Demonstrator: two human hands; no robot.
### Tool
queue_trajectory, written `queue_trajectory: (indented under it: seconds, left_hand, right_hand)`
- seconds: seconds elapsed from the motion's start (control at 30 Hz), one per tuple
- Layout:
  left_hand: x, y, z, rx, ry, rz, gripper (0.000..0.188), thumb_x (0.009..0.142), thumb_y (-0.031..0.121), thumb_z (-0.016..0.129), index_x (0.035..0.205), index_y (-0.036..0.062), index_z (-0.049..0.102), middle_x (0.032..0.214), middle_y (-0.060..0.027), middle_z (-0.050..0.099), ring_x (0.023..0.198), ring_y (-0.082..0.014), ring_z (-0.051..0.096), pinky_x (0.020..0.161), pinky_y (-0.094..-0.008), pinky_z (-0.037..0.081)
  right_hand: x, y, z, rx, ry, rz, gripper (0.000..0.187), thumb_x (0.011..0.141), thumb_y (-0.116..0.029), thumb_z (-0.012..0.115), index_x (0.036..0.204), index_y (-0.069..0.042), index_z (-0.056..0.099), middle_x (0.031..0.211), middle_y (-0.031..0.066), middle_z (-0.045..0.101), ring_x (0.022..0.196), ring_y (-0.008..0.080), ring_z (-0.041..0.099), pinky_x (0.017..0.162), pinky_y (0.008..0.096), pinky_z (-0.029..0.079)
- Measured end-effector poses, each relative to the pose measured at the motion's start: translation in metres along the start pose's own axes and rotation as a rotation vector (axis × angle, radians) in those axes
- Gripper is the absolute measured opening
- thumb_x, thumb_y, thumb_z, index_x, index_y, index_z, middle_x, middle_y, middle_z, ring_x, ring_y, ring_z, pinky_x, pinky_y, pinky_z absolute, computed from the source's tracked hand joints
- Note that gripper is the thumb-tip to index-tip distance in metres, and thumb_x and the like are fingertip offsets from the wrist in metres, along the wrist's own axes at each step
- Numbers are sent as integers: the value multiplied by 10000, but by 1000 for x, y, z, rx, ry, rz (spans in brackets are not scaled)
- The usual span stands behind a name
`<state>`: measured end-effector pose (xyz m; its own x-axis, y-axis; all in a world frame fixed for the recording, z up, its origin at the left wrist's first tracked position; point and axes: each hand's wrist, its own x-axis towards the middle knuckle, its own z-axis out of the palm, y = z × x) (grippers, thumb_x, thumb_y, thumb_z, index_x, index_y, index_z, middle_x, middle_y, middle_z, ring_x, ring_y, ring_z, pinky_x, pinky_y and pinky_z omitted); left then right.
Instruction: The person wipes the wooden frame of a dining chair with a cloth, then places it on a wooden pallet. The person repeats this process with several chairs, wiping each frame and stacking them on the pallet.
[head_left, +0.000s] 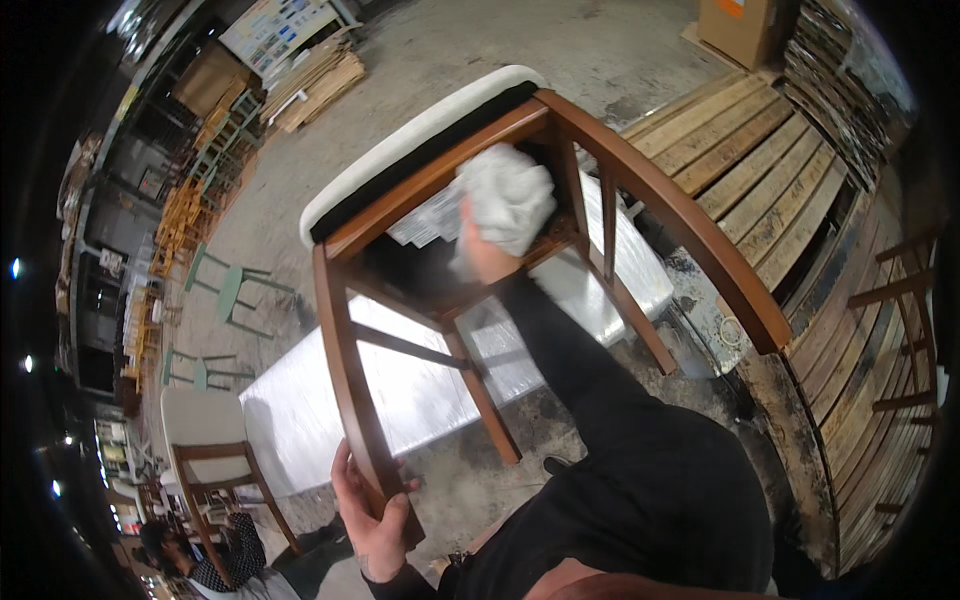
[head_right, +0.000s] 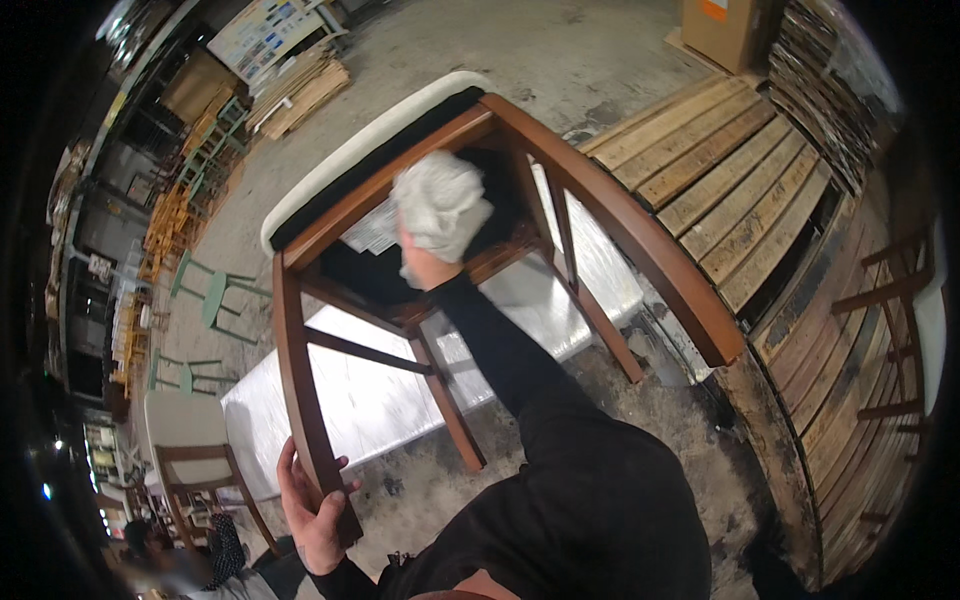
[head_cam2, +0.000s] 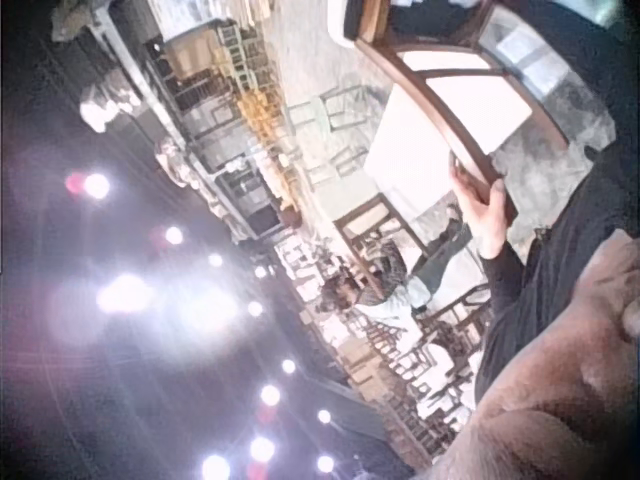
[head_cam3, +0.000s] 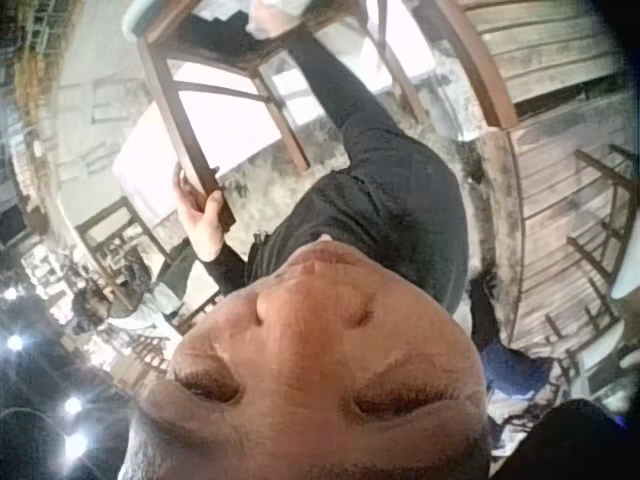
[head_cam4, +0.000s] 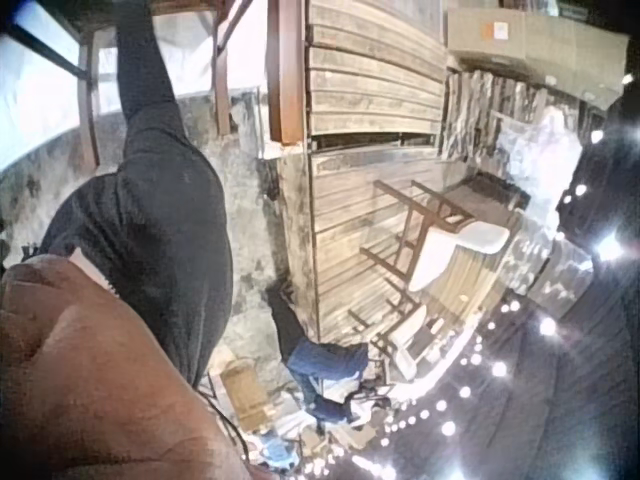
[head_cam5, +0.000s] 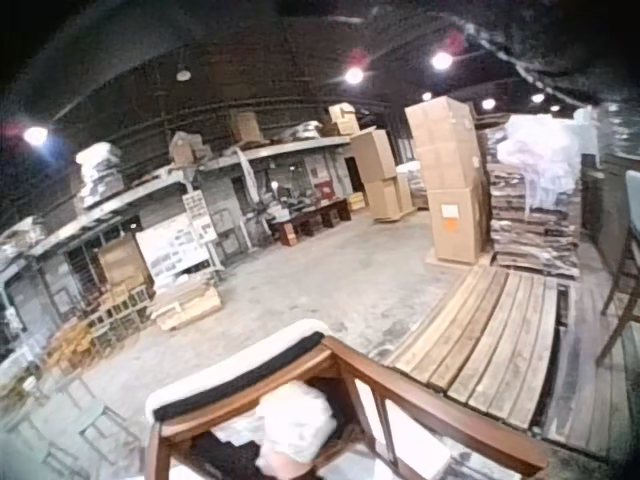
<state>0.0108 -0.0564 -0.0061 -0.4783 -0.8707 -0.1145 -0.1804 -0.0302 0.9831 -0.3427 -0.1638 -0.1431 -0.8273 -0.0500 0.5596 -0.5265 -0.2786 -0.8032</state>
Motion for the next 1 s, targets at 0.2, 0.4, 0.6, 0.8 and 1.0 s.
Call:
queue_trajectory:
  seconds: [0.2,0.4,0.6,0.8,1.0]
  left_hand:
    - [-2,-3,-4,-40,-22,21,844,765,-79,547,1539,79,249,1407,-162,405,1156,-259,557,900,-371,536]
    - [1,-6,-9,52,-46,28,816,781,-75,563,1525,64,257,1402,-175,410,1183,-261,551,925,-364,517]
    - [3,-8,-12,105,-51,23,852,781,-65,568,1549,79,228,1398,-174,421,1183,-254,547,979,-382,483]
    - [5,-14,-8,101,-52,67,822,817,-58,551,1557,88,223,1397,-168,435,1174,-245,553,996,-370,469]
    - [10,-5,1,-76,1,10,816,812,-46,571,1555,78,258,1440,-163,436,1186,-245,564,940,-370,518]
  right_hand:
    - [109,-19,-15,-837,-123,-390,392,747,-296,773,978,-5,649,1021,161,601,1029,373,558,1047,551,378]
    - [-38,-80,94,-342,-859,-604,385,750,-259,685,1058,-30,659,1049,182,618,1118,368,562,1020,470,406]
    - [48,-24,36,-589,-443,-949,186,761,-161,616,929,-188,691,945,41,629,939,251,599,801,437,424]
    - [106,-1,-29,-881,-88,-585,366,703,-217,761,1011,-72,628,1036,125,585,1085,360,526,1002,491,391]
    - [-23,26,51,-538,-286,-603,511,670,-199,778,1112,-45,572,1120,233,481,1145,453,441,1035,511,371]
